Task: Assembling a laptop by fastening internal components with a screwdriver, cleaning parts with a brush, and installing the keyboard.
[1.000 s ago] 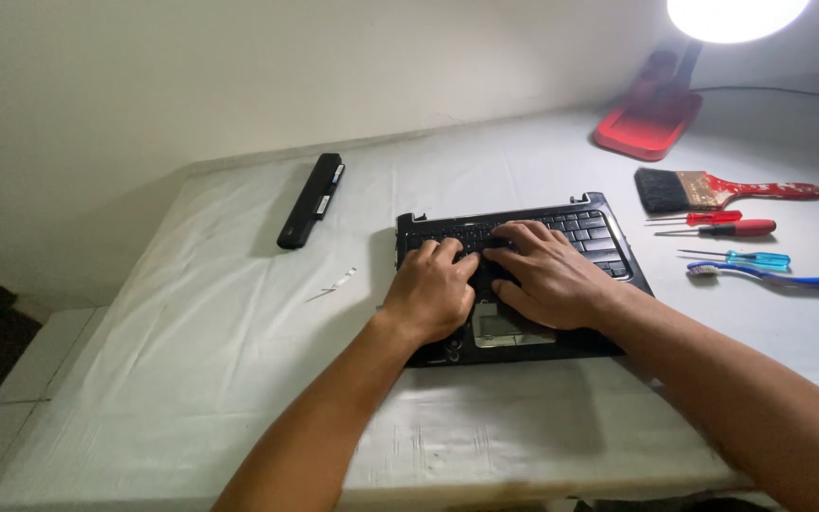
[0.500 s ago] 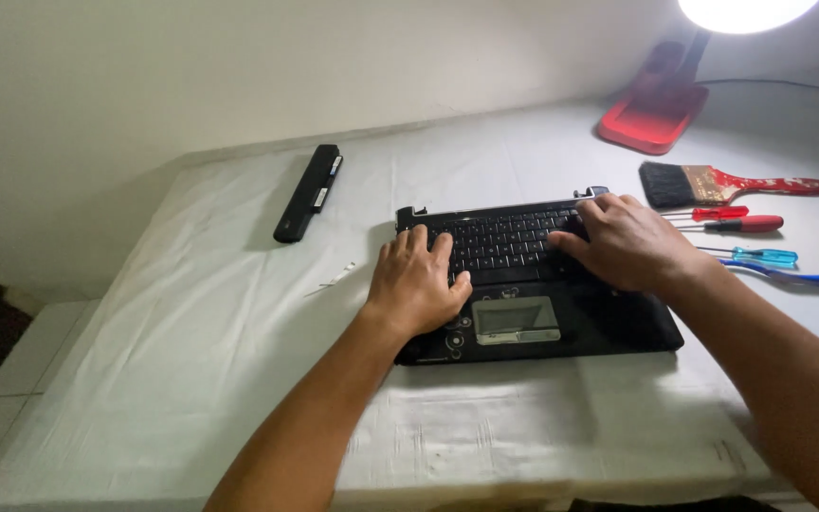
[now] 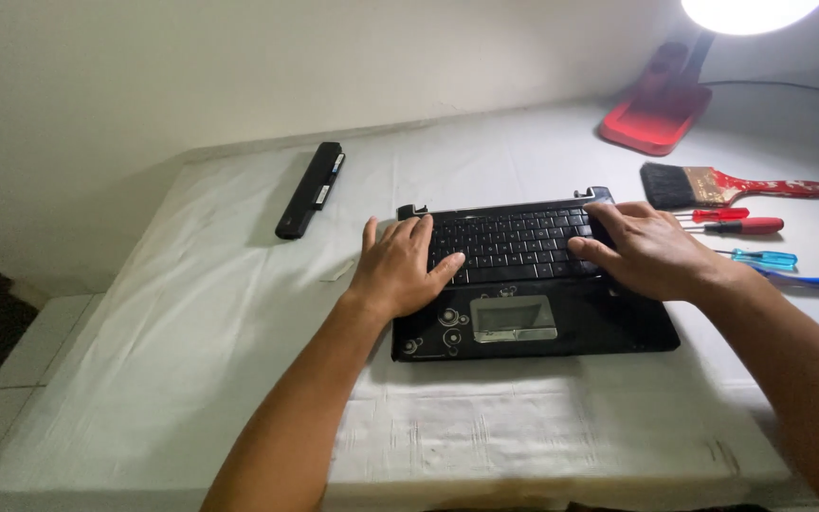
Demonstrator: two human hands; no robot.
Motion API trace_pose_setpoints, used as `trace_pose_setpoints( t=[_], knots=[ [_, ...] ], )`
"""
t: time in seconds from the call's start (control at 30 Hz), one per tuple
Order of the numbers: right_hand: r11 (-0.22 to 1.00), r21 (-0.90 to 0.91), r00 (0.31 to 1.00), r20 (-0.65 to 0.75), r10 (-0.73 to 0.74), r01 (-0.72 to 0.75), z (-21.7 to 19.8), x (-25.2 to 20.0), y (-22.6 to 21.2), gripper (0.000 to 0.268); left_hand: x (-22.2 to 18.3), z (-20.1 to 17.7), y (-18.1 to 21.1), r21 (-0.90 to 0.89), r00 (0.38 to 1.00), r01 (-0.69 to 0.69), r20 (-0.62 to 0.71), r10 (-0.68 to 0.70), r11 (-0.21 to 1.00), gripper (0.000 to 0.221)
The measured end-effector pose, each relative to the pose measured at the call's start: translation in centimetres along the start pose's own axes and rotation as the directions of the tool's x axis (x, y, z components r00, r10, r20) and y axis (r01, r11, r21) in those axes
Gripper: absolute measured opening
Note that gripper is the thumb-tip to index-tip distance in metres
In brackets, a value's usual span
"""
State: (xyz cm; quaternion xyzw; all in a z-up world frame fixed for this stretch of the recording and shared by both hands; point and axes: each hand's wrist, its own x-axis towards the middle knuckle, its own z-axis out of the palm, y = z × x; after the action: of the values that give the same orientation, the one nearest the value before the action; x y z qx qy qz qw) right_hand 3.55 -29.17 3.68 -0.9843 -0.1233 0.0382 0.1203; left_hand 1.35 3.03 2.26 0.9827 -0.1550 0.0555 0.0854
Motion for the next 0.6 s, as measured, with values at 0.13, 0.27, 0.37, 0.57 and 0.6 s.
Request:
trace_pose_setpoints(
  t=[0.13,0.27,0.37,0.57,0.6],
  knots=[
    [0.992,-0.077,0.994,-0.054,-0.1,0.095,1.5,0.4,3.0,0.061,-0.3,-1.2,-0.3,0.019,0.995,0.059,0.079,-0.061,0.998,0.073],
    [0.96,-0.078,0.952,-0.132,-0.276,0.268,2.3,1.5,6.3,0.048,-0.9,-3.4,-0.6,-0.071,0.96,0.121,0.261,-0.099,0.99,0.079],
    [0.967,0.137,0.977,-0.021,-0.213,0.214,0.9,1.3,7.3,0.053,-0.8,-3.2,-2.8,-0.154,0.939,0.122,0.338,-0.064,0.98,0.075],
    [0.937,0.252,0.969,-0.01,-0.247,0.241,0.9,2.5,7.8,0.049,-0.2,-2.1,-4.6,-0.282,0.965,0.064,0.26,0.012,0.957,0.07],
    [0.937,0.252,0.969,-0.011,-0.246,0.241,0.8,2.4,7.9,0.049,-0.3,-2.3,-4.4,-0.281,0.966,0.063,0.26,0.013,0.958,0.07]
  ],
)
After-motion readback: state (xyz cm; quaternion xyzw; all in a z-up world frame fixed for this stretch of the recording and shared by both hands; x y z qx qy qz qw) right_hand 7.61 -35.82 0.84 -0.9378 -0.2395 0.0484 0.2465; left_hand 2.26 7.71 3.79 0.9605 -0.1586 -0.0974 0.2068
